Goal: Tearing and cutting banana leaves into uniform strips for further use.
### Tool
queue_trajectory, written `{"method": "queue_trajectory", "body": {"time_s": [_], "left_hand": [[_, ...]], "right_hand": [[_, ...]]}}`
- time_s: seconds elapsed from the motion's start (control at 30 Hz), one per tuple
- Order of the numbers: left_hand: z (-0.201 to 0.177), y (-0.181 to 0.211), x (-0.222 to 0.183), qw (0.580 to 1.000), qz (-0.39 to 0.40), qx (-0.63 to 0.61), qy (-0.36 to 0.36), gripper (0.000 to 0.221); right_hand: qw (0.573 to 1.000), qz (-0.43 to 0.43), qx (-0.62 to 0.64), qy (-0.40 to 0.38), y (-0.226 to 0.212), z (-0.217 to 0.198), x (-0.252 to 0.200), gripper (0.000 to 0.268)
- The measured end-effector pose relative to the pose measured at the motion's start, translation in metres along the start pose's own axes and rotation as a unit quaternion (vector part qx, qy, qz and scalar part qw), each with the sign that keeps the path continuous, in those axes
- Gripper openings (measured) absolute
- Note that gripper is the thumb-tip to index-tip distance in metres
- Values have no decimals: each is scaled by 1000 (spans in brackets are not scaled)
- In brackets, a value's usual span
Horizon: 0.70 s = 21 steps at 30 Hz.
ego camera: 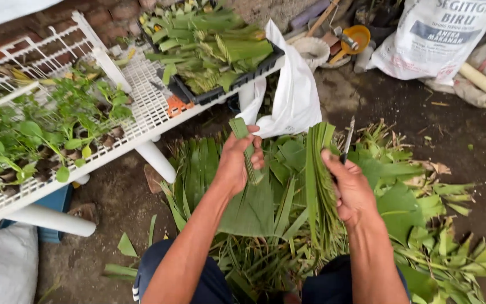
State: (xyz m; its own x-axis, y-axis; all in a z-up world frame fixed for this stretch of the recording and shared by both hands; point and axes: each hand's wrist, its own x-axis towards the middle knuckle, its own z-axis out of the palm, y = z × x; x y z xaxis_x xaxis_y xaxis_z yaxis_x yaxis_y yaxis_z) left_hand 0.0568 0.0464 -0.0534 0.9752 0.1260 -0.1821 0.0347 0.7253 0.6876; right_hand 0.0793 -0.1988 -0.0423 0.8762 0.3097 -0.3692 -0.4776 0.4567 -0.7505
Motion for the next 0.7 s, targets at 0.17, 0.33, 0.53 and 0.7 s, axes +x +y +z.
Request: {"method": "queue_trajectory", "body": {"time_s": [0.17, 0.33, 0.53, 0.7], "left_hand": [[8, 10, -5, 996, 13, 84, 37, 29], [-11, 8, 1, 966, 55, 250, 42, 26], [-9, 43, 11, 847, 20, 522, 95, 51], [35, 115, 53, 787, -29, 615, 53, 80]], "right_hand": [[989, -19, -102, 108, -4, 0, -4, 30], [988, -14, -96, 120, -6, 5, -2, 44], [988, -35, -70, 130, 1, -3, 9, 45], [993, -39, -42, 105, 8, -15, 16, 35]]}}
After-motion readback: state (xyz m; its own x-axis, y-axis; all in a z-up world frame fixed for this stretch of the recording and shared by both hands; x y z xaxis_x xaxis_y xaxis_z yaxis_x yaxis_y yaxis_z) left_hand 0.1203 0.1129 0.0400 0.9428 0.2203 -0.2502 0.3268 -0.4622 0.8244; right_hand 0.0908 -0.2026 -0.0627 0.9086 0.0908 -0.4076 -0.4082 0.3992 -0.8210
